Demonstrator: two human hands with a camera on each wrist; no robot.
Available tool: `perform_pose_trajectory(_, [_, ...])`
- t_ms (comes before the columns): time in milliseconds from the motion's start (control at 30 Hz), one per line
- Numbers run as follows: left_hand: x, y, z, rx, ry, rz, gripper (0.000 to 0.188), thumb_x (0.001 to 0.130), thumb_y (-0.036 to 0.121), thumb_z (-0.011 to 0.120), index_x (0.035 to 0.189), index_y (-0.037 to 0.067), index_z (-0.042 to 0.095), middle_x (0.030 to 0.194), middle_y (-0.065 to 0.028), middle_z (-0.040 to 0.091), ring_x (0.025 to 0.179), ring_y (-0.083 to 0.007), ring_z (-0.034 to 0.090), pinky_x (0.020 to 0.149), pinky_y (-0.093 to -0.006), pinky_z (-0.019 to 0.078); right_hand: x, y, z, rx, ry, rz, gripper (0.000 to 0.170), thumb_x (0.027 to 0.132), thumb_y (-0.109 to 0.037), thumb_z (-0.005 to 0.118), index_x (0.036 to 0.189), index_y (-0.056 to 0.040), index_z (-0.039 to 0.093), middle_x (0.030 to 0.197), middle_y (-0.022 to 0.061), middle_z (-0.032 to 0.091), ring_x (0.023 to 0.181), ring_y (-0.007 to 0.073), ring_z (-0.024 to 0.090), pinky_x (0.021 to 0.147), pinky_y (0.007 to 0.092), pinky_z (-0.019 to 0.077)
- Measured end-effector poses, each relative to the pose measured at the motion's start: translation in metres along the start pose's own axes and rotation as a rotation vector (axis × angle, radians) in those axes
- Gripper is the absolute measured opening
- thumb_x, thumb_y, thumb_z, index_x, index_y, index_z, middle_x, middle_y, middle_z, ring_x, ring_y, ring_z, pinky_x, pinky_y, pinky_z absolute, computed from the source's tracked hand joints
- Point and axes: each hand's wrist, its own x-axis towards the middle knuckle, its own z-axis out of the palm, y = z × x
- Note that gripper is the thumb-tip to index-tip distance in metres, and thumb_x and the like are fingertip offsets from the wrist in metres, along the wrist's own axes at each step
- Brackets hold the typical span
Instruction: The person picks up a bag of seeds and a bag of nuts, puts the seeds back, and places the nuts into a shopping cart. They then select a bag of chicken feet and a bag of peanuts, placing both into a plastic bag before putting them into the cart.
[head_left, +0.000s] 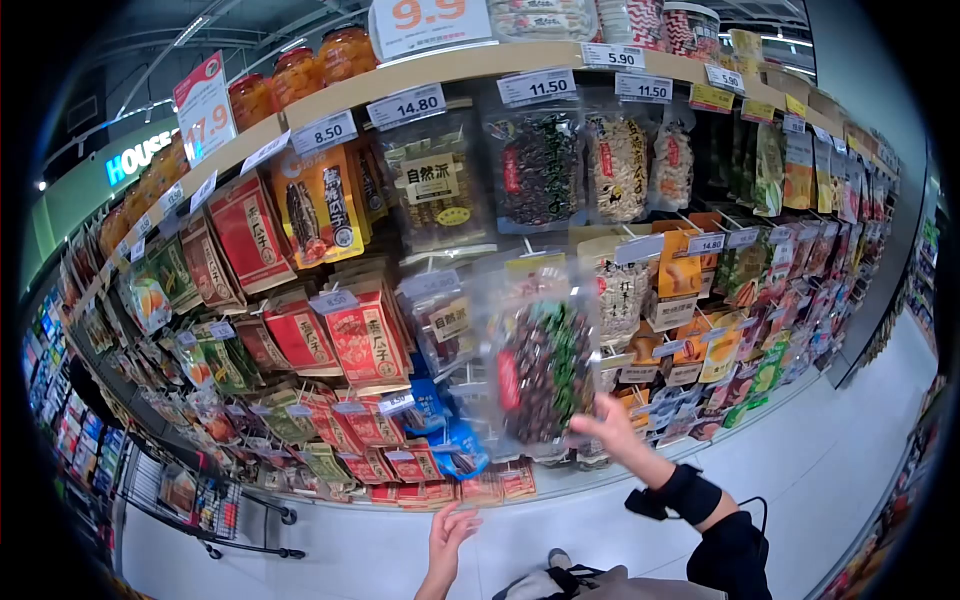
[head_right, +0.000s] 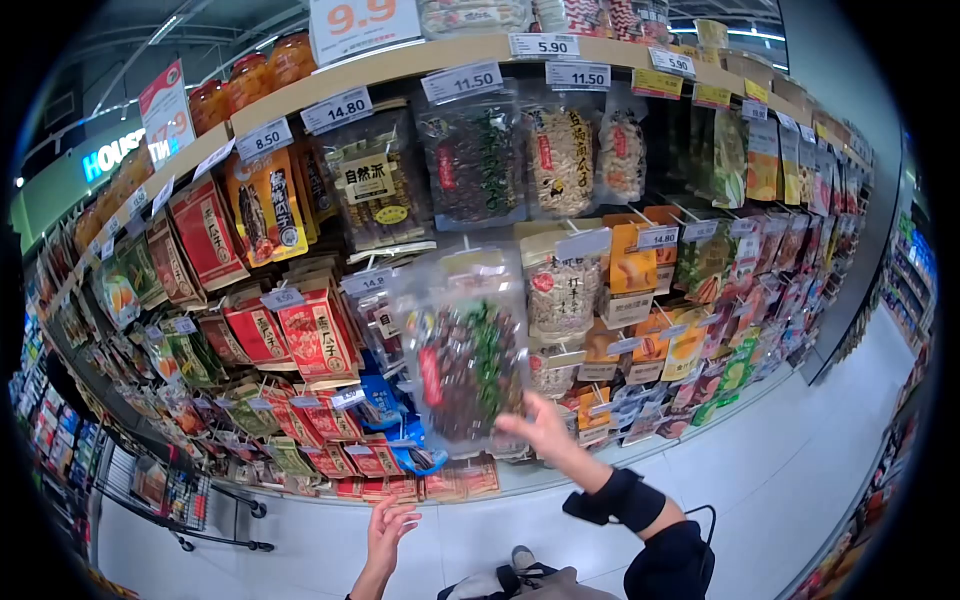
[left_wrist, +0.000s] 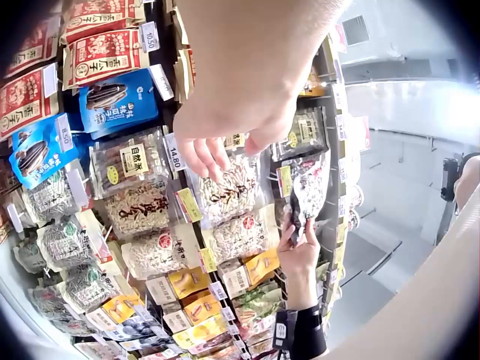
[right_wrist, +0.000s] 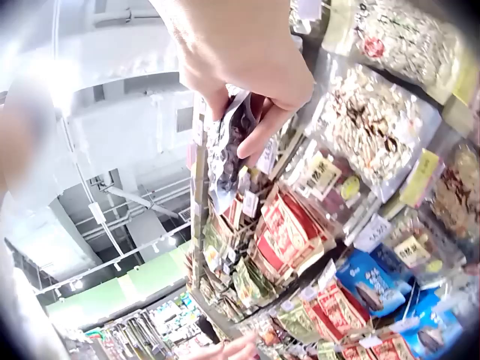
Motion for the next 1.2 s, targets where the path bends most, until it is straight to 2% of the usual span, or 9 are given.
perform_pose_trajectory(167, [0.013, -0.011, 0.007, 0.016, -0.001, -0.023, 0.040, 0.084, 0.014, 0.050, 0.120, 0.005, 0.033, 0.104, -0.0162, 0.054, 0.092, -0.0269, 0.056, 0.079, -0.0353, 0.0452, 0.051, -0.069, -0.025, 0.015, 0.069, -0.141, 0.038, 0.077, -0.016, 0.061, 0.108, 0.0015, 0.047, 0.098, 0.0075, 0.055, 0.083, 0.0151, 0.057, 0.060, 0.0294, 0.0546])
perform_pose_trajectory(300, [0.023, -0.012, 0.017, -0.023, -0.014, -0.016, 0.039, 0.085, 0.009, 0.048, 0.120, 0.003, 0.033, 0.103, -0.0164, 0.054, 0.092, -0.0244, 0.056, 0.081, -0.0328, 0.0441, 0.092, -0.102, -0.038, 0.010, 0.080, -0.269, 0.039, 0.076, -0.019, 0.061, 0.105, 0.0011, 0.047, 0.092, 0.0072, 0.058, 0.074, 0.0132, 0.059, 0.053, 0.0262, 0.0533])
perform_pose_trajectory(467, [0.035, -0.016, 0.030, -0.037, -0.018, -0.027, 0.039, 0.084, 0.008, 0.049, 0.120, 0.003, 0.033, 0.102, -0.0159, 0.054, 0.092, -0.0241, 0.056, 0.081, -0.0327, 0.0441, 0.127, -0.128, -0.043, -0.008, 0.069, -0.251, 0.038, 0.077, -0.017, 0.060, 0.108, 0.0010, 0.048, 0.091, 0.0059, 0.058, 0.076, 0.0127, 0.058, 0.053, 0.0261, 0.0525])
perform_pose_trajectory(567, [0.040, -0.018, 0.035, 0.047, -0.046, -0.019, 0.036, 0.085, 0.016, 0.048, 0.118, 0.007, 0.035, 0.103, -0.0150, 0.054, 0.092, -0.0262, 0.056, 0.081, -0.0366, 0.0442, 0.140, -0.135, -0.042, -0.034, 0.066, -0.268, 0.035, 0.078, -0.017, 0.060, 0.106, 0.0002, 0.049, 0.091, 0.0049, 0.058, 0.074, 0.0117, 0.057, 0.054, 0.0256, 0.0521])
perform_pose_trajectory(800, [0.052, -0.015, 0.052, 0.054, -0.054, 0.005, 0.038, 0.084, 0.016, 0.050, 0.118, 0.007, 0.035, 0.103, -0.0148, 0.054, 0.093, -0.0257, 0.056, 0.082, -0.0371, 0.0437, 0.164, -0.142, -0.047, -0.121, 0.044, -0.411, 0.032, 0.078, -0.018, 0.060, 0.104, -0.0009, 0.051, 0.090, 0.0026, 0.057, 0.076, 0.0099, 0.055, 0.058, 0.0271, 0.0510])
perform_pose_trajectory(900, [0.055, -0.017, 0.055, 0.054, -0.055, 0.004, 0.040, 0.084, 0.017, 0.051, 0.119, 0.006, 0.035, 0.103, -0.0146, 0.054, 0.092, -0.0250, 0.056, 0.082, -0.0372, 0.0437, 0.171, -0.146, -0.047, -0.101, 0.045, -0.406, 0.032, 0.077, -0.014, 0.061, 0.104, -0.0001, 0.052, 0.088, 0.0035, 0.058, 0.075, 0.0106, 0.056, 0.056, 0.0255, 0.0518])
perform_pose_trajectory(1100, [0.054, -0.017, 0.056, 0.078, -0.034, 0.005, 0.040, 0.083, 0.017, 0.051, 0.119, 0.006, 0.035, 0.102, -0.0143, 0.055, 0.092, -0.0239, 0.056, 0.081, -0.0362, 0.0444, 0.179, -0.144, -0.050, -0.032, 0.061, -0.342, 0.031, 0.077, -0.015, 0.061, 0.103, 0.0000, 0.050, 0.088, 0.0034, 0.057, 0.074, 0.0113, 0.056, 0.057, 0.0288, 0.0537])
perform_pose_trajectory(1200, [0.053, -0.018, 0.053, 0.089, -0.029, -0.004, 0.039, 0.084, 0.016, 0.051, 0.118, 0.006, 0.036, 0.102, -0.0143, 0.055, 0.091, -0.0238, 0.056, 0.081, -0.0362, 0.0447, 0.178, -0.144, -0.051, -0.031, 0.075, -0.317, 0.031, 0.077, -0.015, 0.061, 0.102, -0.0004, 0.051, 0.088, 0.0037, 0.057, 0.074, 0.0116, 0.057, 0.056, 0.0279, 0.0533])
